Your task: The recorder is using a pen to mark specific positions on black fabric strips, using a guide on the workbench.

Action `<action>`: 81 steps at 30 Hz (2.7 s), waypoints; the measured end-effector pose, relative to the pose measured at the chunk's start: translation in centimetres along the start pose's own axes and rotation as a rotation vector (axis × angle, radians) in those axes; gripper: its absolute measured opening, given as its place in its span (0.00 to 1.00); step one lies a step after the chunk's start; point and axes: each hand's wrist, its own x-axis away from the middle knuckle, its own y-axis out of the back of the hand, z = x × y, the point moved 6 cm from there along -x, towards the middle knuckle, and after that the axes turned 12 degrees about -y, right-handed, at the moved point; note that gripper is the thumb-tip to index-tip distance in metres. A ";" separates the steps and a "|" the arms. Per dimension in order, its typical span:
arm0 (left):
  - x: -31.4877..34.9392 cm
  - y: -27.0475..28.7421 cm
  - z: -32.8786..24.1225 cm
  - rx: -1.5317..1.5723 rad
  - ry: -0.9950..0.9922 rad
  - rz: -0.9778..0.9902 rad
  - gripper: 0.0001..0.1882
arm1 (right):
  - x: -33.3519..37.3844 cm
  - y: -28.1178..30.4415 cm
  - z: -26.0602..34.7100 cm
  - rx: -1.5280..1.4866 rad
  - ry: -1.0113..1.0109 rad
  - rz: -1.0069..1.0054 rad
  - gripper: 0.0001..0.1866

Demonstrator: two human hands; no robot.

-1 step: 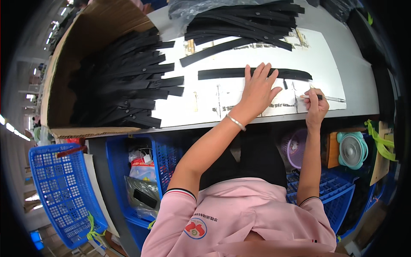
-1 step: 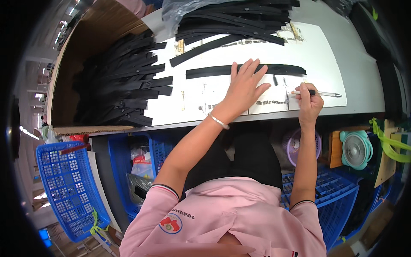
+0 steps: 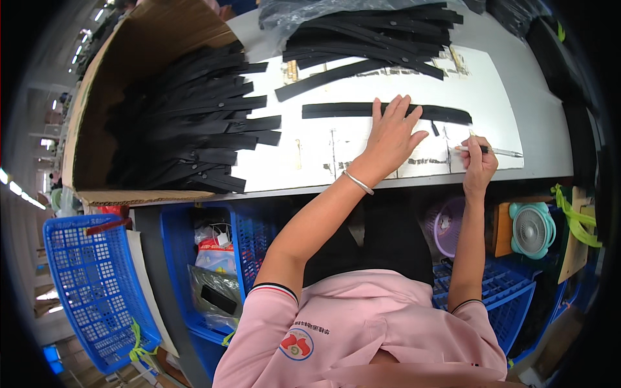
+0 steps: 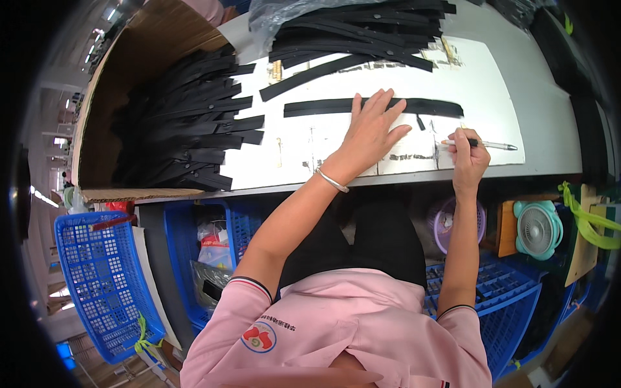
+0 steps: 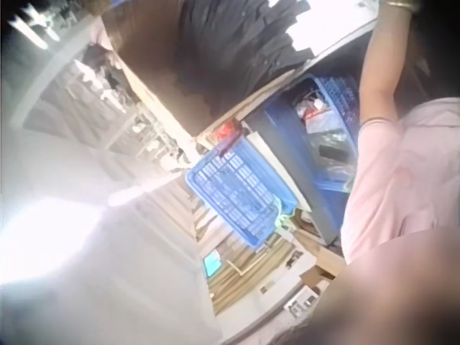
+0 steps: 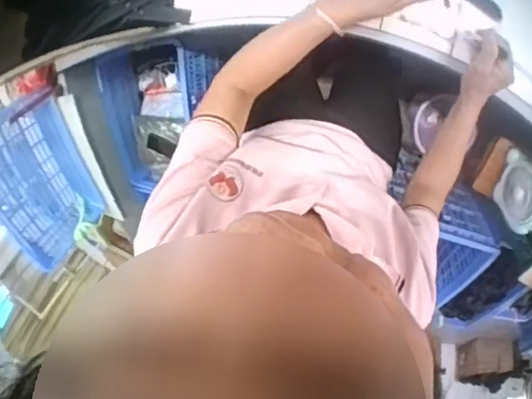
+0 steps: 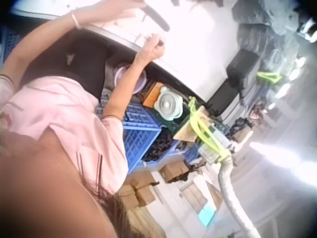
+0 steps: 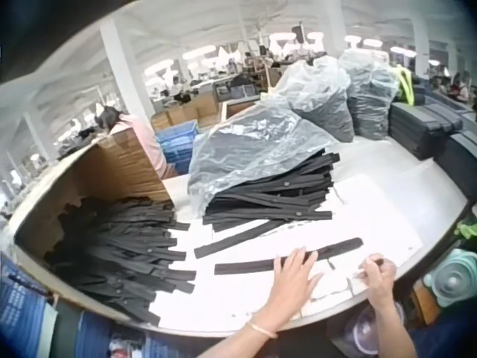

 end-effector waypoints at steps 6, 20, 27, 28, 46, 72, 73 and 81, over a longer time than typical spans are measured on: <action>4.9 4.1 2.6 -0.055 0.135 -0.049 0.20 | -0.2 0.7 -0.6 0.048 -0.002 -0.015 0.10; 14.6 17.5 12.9 -0.544 0.427 -0.201 0.05 | -0.7 0.3 -1.1 0.109 -0.040 0.013 0.11; 11.8 15.6 9.7 -0.413 0.316 -0.219 0.10 | -0.4 0.1 -0.8 0.072 -0.035 0.009 0.10; 11.7 15.5 9.9 -0.471 0.303 -0.242 0.11 | -0.4 0.1 -0.8 0.066 -0.038 0.009 0.10; 8.9 14.0 5.8 -0.245 0.065 -0.150 0.12 | -0.4 0.1 -0.4 0.047 0.025 -0.007 0.10; 12.3 6.3 -2.2 -0.249 0.202 0.018 0.28 | 5.6 0.8 1.1 1.038 0.632 0.024 0.21; 13.2 6.9 -2.0 -0.279 0.274 0.026 0.30 | 5.8 0.7 1.0 1.034 0.634 0.019 0.21; 16.1 8.0 0.1 -0.247 0.326 0.013 0.34 | 6.0 1.2 1.4 1.027 0.630 -0.018 0.22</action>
